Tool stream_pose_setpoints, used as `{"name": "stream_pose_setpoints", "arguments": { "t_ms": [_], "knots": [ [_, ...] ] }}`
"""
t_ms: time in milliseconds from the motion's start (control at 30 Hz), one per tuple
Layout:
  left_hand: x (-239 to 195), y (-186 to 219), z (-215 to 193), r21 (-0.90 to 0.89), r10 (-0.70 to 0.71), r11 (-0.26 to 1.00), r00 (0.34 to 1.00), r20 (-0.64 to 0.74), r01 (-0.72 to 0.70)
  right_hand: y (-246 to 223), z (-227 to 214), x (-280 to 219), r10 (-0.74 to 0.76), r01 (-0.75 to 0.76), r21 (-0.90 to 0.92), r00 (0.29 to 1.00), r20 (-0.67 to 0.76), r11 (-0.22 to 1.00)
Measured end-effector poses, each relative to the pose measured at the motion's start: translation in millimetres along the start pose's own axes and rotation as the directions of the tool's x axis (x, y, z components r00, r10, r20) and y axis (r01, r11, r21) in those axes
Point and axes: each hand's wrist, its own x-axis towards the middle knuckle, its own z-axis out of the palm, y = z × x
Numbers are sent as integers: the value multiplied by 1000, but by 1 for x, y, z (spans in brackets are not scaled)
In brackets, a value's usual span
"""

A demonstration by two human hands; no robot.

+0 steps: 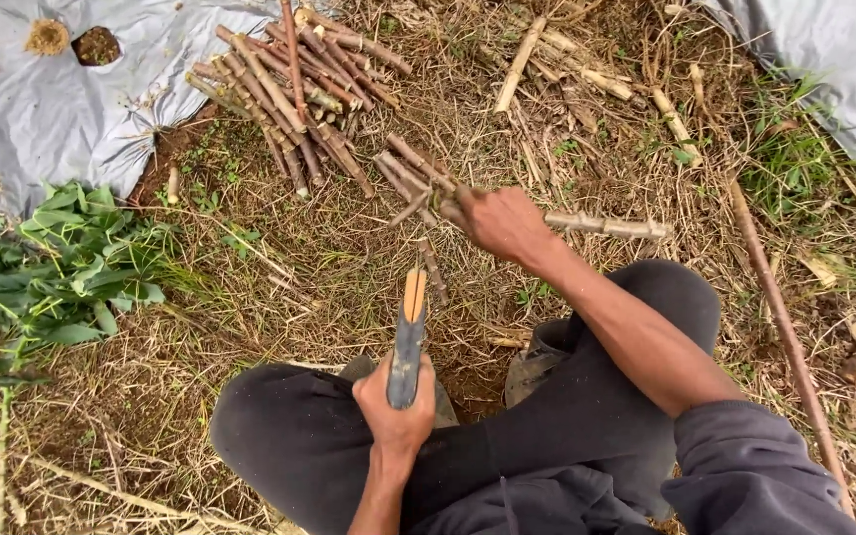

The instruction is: Using a hand saw to cut long agricultural stalks into smaller segments while sitting in a field.

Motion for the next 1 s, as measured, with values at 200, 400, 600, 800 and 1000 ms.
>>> {"name": "stream_pose_setpoints", "arguments": {
  "t_ms": [200, 400, 600, 800, 1000],
  "knots": [
    [-30, 17, -13, -2, -2, 1000, 999, 46, 2, 43, -11, -5, 306, -296, 220, 952, -10, 929],
    [14, 6, 0, 9, 49, 999, 998, -43, -49, -20, 5, -4, 61, -60, 252, 998, 4, 966],
    [-17, 4, 2, 46, 73, 996, 997, -5, -73, 40, 7, -2, 316, -301, 138, 943, -104, 944],
    [9, -2, 0, 55, -19, 998, 999, -47, 22, -3, -2, 7, 202, -182, 333, 979, -26, 925],
    [-6, 0, -5, 73, 9, 997, 1000, -23, -8, 33, 8, 26, 424, -358, 456, 904, -48, 815]
  ]
}}
